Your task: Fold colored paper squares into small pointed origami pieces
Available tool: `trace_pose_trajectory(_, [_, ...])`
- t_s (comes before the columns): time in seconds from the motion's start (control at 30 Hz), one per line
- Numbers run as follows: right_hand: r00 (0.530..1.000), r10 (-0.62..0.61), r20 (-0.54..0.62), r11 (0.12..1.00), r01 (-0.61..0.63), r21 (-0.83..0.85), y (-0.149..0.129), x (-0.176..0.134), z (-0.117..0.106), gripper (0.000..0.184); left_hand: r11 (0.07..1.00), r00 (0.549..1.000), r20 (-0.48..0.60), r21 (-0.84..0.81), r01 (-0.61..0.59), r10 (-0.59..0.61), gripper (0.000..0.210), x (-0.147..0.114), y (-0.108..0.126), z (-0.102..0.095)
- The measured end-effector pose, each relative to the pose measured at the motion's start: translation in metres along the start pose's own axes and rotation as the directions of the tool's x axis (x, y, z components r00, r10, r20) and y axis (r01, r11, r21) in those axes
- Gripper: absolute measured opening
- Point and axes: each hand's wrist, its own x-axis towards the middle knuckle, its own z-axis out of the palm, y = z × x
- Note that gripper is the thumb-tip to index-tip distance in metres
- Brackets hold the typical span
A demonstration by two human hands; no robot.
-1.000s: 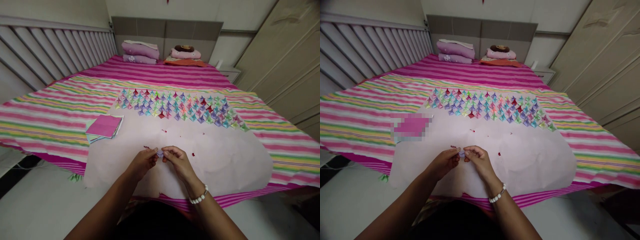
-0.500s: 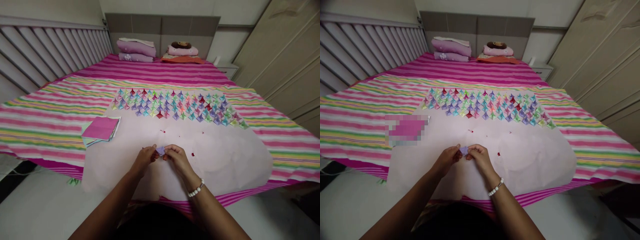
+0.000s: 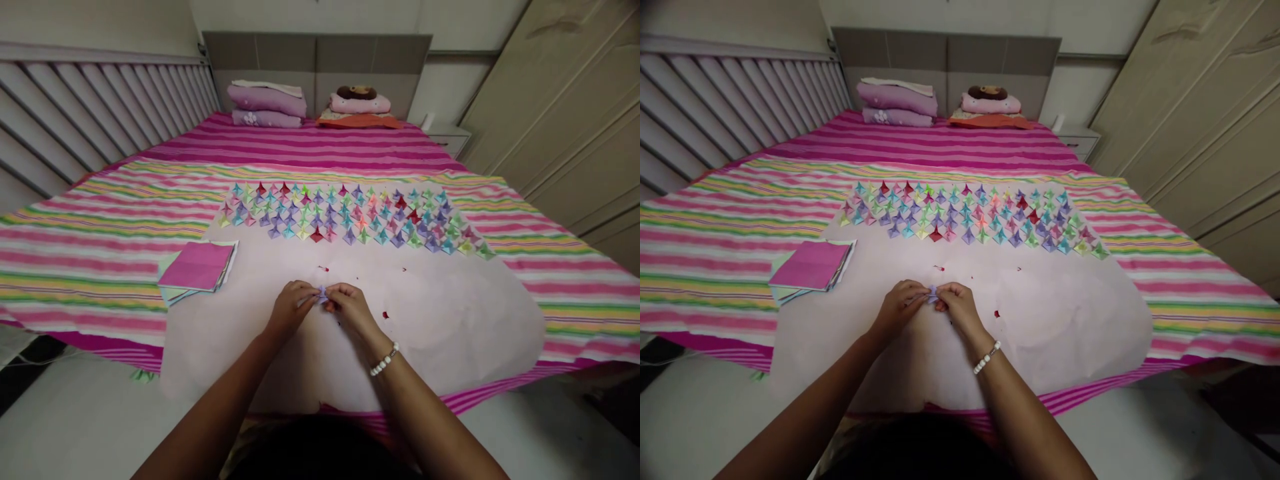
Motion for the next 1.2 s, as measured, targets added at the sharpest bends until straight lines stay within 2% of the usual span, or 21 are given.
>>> trace_pose_trajectory(0.23, [0.983, -0.175, -0.06, 0.976, 0.165, -0.143, 0.007, 0.017, 0.0, 0.021, 0.996, 0.997, -0.064, 0.078, 0.042, -0.037, 0.014, 0.017, -0.016, 0.008])
trace_pose_trajectory(0.37, [0.919, -0.392, 0.035, 0.865, 0.381, -0.327, 0.013, 0.022, 0.0, 0.012, 0.994, 0.998, -0.045, 0.091, 0.052, -0.048, 0.014, 0.022, -0.02, 0.011])
trace_pose_trajectory(0.43, [0.896, -0.437, 0.077, 0.815, 0.431, -0.388, 0.018, 0.026, 0.0, 0.009, 0.994, 0.998, -0.03, 0.093, 0.051, -0.048, 0.015, 0.024, -0.022, 0.012])
trace_pose_trajectory(0.73, [0.924, -0.377, 0.057, 0.849, 0.37, -0.378, 0.03, 0.035, -0.002, 0.009, 0.993, 0.995, -0.044, 0.07, 0.096, -0.093, 0.013, 0.022, -0.028, 0.021])
trace_pose_trajectory(0.97, [0.954, -0.296, 0.039, 0.901, 0.292, -0.322, 0.029, 0.031, -0.003, 0.011, 0.991, 0.987, -0.093, 0.029, 0.134, -0.131, 0.012, 0.017, -0.036, 0.026])
trace_pose_trajectory(1.2, [0.961, -0.274, 0.023, 0.922, 0.269, -0.279, 0.027, 0.029, -0.001, 0.012, 0.99, 0.982, -0.121, -0.031, 0.14, -0.143, 0.015, 0.016, -0.037, 0.032])
